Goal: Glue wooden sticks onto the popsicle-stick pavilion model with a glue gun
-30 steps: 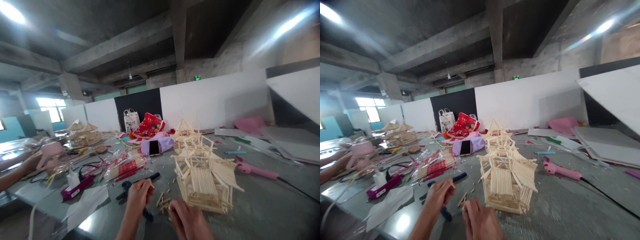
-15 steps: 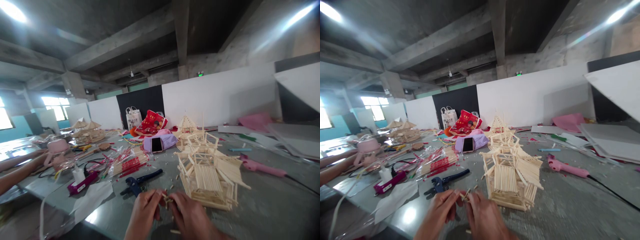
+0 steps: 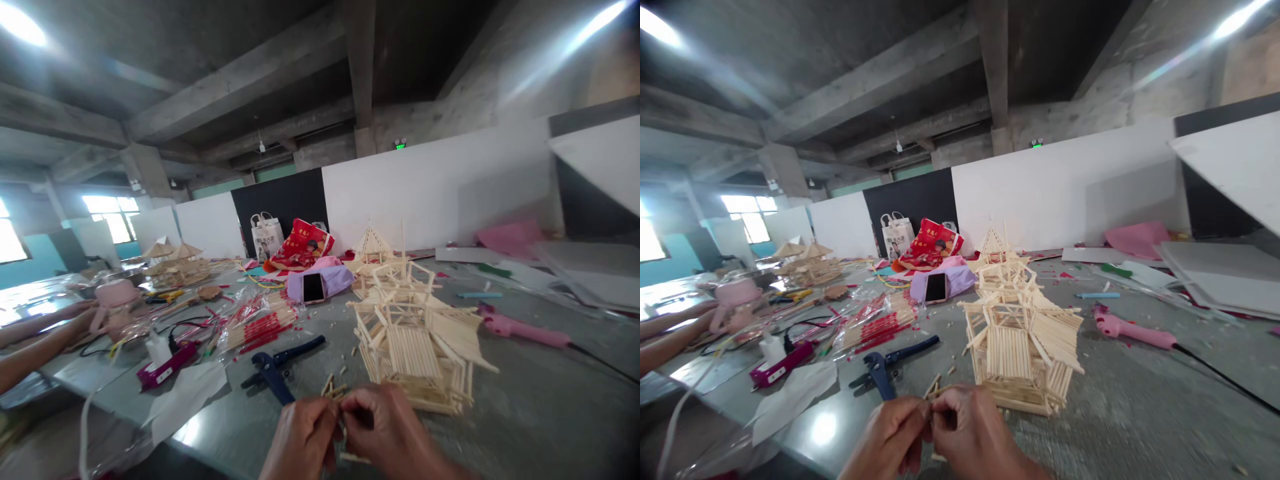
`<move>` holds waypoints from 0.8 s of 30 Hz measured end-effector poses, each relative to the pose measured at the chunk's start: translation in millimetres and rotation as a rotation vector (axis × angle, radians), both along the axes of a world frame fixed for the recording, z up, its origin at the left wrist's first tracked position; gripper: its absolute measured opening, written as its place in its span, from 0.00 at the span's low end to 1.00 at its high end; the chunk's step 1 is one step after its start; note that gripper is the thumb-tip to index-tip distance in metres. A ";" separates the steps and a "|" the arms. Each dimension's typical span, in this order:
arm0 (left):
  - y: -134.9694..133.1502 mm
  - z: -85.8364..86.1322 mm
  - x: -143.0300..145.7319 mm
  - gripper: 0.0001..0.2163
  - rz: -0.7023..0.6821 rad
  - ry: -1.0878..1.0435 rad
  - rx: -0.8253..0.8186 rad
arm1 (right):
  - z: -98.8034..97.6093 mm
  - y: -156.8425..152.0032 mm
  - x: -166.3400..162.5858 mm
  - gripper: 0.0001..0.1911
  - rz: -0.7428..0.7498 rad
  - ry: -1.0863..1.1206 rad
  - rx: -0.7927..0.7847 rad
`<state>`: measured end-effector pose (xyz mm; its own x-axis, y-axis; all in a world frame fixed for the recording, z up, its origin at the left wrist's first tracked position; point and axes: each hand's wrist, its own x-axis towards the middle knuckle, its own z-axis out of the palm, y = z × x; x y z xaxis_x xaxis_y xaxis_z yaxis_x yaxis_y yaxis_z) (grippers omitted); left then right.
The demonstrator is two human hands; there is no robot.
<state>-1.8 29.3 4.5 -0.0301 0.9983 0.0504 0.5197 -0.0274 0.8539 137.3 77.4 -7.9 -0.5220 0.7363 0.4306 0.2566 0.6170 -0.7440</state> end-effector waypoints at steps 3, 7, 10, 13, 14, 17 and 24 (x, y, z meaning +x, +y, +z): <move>2.4 -6.0 -4.0 0.22 -0.035 -0.099 -0.054 | -4.1 -0.4 -3.4 0.10 -0.014 0.014 -0.069; 1.4 -6.0 -5.3 0.22 -0.052 -0.158 -0.047 | -6.5 -2.0 -6.9 0.07 0.000 0.037 -0.199; -2.1 -3.4 -3.3 0.21 -0.045 -0.152 -0.005 | -4.1 -4.8 -8.4 0.07 0.027 0.045 -0.282; -5.9 -2.8 -2.6 0.21 -0.041 -0.133 0.031 | -2.8 -6.5 -8.3 0.07 0.042 0.060 -0.340; -7.3 -2.9 -3.3 0.20 -0.033 -0.137 0.042 | -3.2 -6.1 -7.7 0.06 0.038 0.072 -0.358; -12.5 -2.0 -8.7 0.20 0.068 -0.216 0.096 | -6.5 -1.7 -4.7 0.06 0.024 0.115 -0.443; -20.4 4.2 -16.4 0.21 0.188 -0.300 0.105 | -5.6 2.0 -0.5 0.11 0.146 0.225 -0.531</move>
